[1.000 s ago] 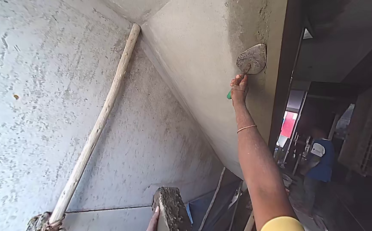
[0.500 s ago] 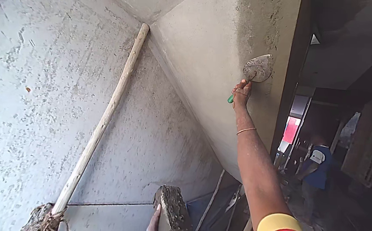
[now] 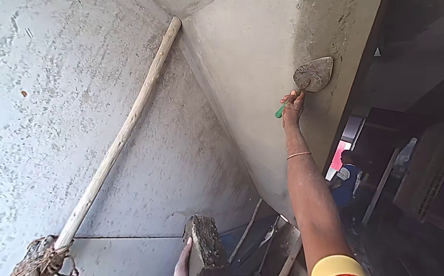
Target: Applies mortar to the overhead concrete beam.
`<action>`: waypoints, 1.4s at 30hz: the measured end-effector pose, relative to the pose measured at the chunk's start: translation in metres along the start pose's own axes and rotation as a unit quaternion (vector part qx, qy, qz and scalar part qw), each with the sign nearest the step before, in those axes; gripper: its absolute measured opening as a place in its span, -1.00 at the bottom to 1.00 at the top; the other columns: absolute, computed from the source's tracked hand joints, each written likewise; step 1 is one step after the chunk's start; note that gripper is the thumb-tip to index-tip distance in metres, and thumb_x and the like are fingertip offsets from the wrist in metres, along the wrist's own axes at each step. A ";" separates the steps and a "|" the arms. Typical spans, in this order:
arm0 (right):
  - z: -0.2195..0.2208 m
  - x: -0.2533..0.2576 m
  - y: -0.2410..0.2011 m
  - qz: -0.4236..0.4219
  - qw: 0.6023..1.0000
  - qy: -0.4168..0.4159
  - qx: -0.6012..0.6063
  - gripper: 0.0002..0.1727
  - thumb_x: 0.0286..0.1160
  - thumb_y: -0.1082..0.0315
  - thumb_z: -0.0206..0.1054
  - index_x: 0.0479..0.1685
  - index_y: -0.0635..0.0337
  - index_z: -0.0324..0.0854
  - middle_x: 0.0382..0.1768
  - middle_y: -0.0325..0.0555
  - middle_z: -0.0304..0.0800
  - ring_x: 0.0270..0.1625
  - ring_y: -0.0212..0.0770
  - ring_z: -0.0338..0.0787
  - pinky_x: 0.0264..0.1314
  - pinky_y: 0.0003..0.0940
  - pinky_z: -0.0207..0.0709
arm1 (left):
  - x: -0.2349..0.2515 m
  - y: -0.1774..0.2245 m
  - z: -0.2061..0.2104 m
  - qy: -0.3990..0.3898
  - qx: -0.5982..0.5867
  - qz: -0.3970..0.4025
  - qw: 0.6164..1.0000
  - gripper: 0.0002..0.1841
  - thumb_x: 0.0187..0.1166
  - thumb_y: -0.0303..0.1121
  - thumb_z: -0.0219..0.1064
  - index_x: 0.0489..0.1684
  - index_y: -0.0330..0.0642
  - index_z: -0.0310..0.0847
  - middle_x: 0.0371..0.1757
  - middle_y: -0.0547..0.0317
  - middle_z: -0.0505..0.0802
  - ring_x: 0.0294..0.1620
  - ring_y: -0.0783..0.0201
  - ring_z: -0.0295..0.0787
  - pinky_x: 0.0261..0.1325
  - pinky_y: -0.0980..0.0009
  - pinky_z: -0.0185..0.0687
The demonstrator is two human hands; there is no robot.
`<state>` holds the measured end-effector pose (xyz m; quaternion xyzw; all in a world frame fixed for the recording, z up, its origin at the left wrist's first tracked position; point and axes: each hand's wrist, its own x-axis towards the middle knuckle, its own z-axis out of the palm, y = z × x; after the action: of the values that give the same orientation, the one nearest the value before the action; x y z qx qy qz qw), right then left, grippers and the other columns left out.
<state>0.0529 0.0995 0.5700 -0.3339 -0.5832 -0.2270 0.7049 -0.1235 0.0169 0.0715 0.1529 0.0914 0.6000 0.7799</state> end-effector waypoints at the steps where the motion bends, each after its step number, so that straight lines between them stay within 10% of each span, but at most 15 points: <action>1: 0.001 0.003 -0.003 0.003 1.000 0.002 -0.002 -0.61 0.93 0.17 -0.10 0.36 0.33 0.34 -0.27 -0.09 0.65 -0.24 -0.29 0.77 -0.04 -0.35 0.70 | 0.000 -0.001 0.000 0.000 -0.001 -0.003 1.000 -0.49 0.88 -0.01 -0.29 0.16 -0.04 0.60 -0.14 0.19 0.93 -0.08 0.31 0.91 0.01 0.23 0.87; 11: 0.004 0.016 -0.012 0.042 0.997 0.011 0.067 -0.57 0.95 0.14 -0.13 0.51 0.29 0.23 -0.22 -0.08 0.61 -0.25 -0.28 0.78 -0.05 -0.35 0.74 | 0.003 -0.003 0.000 -0.011 -0.011 -0.016 1.000 -0.48 0.88 -0.02 -0.29 0.09 -0.04 0.64 -0.17 0.18 0.94 -0.11 0.30 0.91 -0.01 0.24 0.87; 19: 0.010 0.010 -0.015 0.079 0.993 -0.008 0.088 -0.69 0.95 0.09 -0.14 0.20 0.14 0.31 -0.45 -0.22 0.44 -0.56 -0.32 0.59 -0.40 -0.36 0.67 | 0.005 -0.004 -0.003 -0.008 -0.008 -0.013 1.000 -0.48 0.88 -0.01 -0.27 0.09 -0.04 0.65 -0.18 0.18 0.94 -0.12 0.32 0.91 -0.02 0.26 0.88; 42: -0.024 -0.027 0.039 0.081 0.996 -0.013 0.024 -0.64 0.94 0.20 -0.15 0.35 0.29 0.31 -0.31 -0.15 0.53 -0.35 -0.33 0.68 -0.15 -0.39 0.68 | -0.004 -0.007 0.003 -0.007 0.001 -0.021 1.000 -0.49 0.87 0.00 -0.23 0.21 -0.08 0.62 -0.10 0.12 0.93 -0.08 0.26 0.92 -0.01 0.21 0.88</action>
<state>0.0907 0.1067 0.5334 -0.3659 -0.5684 -0.1513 0.7212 -0.1176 0.0107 0.0722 0.1561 0.0899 0.5826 0.7925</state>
